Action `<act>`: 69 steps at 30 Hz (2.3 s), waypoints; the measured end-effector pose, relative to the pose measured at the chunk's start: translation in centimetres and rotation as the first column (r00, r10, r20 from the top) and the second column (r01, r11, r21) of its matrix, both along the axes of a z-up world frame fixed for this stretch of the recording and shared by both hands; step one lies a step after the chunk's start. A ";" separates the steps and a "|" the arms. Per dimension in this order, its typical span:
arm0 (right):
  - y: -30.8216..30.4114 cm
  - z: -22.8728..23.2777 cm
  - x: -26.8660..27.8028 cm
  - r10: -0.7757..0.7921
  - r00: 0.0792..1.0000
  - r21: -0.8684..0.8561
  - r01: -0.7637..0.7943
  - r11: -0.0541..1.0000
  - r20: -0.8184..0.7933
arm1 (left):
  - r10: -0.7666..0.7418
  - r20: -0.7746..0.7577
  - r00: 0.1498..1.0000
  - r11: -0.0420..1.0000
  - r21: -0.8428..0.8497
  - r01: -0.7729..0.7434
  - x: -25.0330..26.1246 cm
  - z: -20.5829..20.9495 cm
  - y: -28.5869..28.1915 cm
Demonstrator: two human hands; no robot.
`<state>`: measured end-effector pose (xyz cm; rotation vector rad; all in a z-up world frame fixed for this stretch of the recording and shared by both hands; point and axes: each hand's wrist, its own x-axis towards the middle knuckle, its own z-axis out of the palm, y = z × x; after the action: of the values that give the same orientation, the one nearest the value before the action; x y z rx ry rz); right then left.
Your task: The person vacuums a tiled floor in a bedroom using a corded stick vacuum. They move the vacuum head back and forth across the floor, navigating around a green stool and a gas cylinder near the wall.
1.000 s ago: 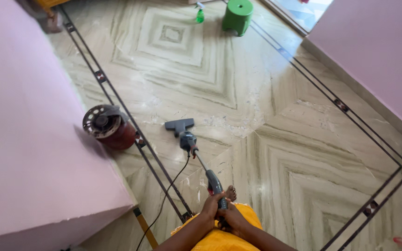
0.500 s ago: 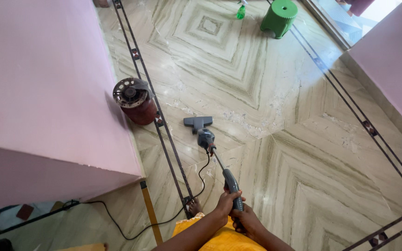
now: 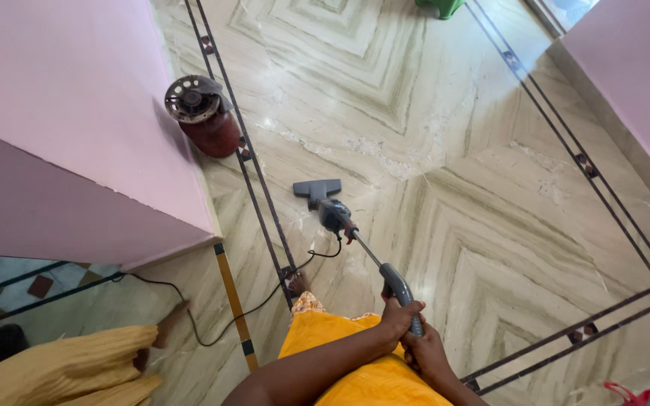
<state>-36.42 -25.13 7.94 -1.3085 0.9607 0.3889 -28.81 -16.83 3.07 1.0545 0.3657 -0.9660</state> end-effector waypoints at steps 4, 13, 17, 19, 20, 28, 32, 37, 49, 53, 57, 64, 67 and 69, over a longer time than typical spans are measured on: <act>-1.9 1.2 -3.5 -0.127 0.992 -0.030 0.127 0.992 -0.013 | -0.103 0.072 0.992 0.990 -0.087 0.109 -2.3 1.9 -2.7; -1.4 4.7 -2.3 -0.434 0.900 -0.002 0.434 0.901 0.024 | -0.470 0.063 0.881 0.879 -0.059 0.473 0.1 3.7 -5.9; -1.4 3.6 1.7 -0.454 0.889 0.000 0.454 0.891 0.060 | -0.568 0.099 0.817 0.797 -0.180 0.576 4.4 1.2 -6.9; -1.6 2.5 4.1 -0.430 0.899 -0.008 0.432 0.902 0.082 | -0.586 0.058 0.808 0.794 -0.158 0.587 7.1 0.0 -6.6; -1.4 1.7 5.4 -0.426 0.901 -0.013 0.428 0.904 0.080 | -0.594 0.041 0.804 0.792 -0.148 0.593 8.5 -0.5 -6.8; -2.1 -2.0 13.8 -0.524 0.850 0.015 0.524 0.852 0.053 | -0.611 0.087 0.787 0.791 0.009 0.612 16.4 -4.7 -10.1; -3.8 -2.1 15.2 -0.582 0.810 0.008 0.583 0.812 0.068 | -0.647 0.179 0.741 0.762 0.134 0.633 17.4 -3.6 -11.8; -8.7 -1.5 18.8 -0.603 0.797 -0.018 0.603 0.798 -0.015 | -0.715 0.264 0.647 0.697 0.341 0.631 21.1 0.5 -16.5; -33.1 1.1 27.6 -0.285 0.958 0.100 0.281 0.954 0.019 | -0.711 0.237 0.663 0.620 0.657 0.430 29.0 3.0 -36.4; -36.7 3.8 28.5 -0.157 0.984 0.158 0.143 0.977 0.081 | -0.387 0.055 0.920 0.843 0.426 0.329 30.0 6.4 -39.3; -41.0 6.0 32.0 -0.027 0.999 0.193 0.019 0.981 0.038 | -0.259 -0.056 0.964 0.879 0.401 0.259 32.7 8.5 -42.0; -48.1 6.6 39.5 0.156 0.986 0.180 -0.144 0.973 -0.054 | -0.064 -0.026 0.998 0.949 0.308 0.069 38.7 6.0 -47.8; -51.2 2.7 44.0 0.233 0.972 0.190 -0.230 0.954 0.009 | 0.012 -0.047 0.999 0.960 0.280 0.002 42.7 3.6 -49.8; -51.4 0.2 46.6 0.280 0.954 0.183 -0.295 0.938 0.103 | 0.027 -0.008 1.000 0.948 0.318 -0.023 45.9 1.5 -50.5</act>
<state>10.19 -76.51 8.18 -1.2741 0.6488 0.6399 17.09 -67.38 4.54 1.3334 0.5575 -0.9086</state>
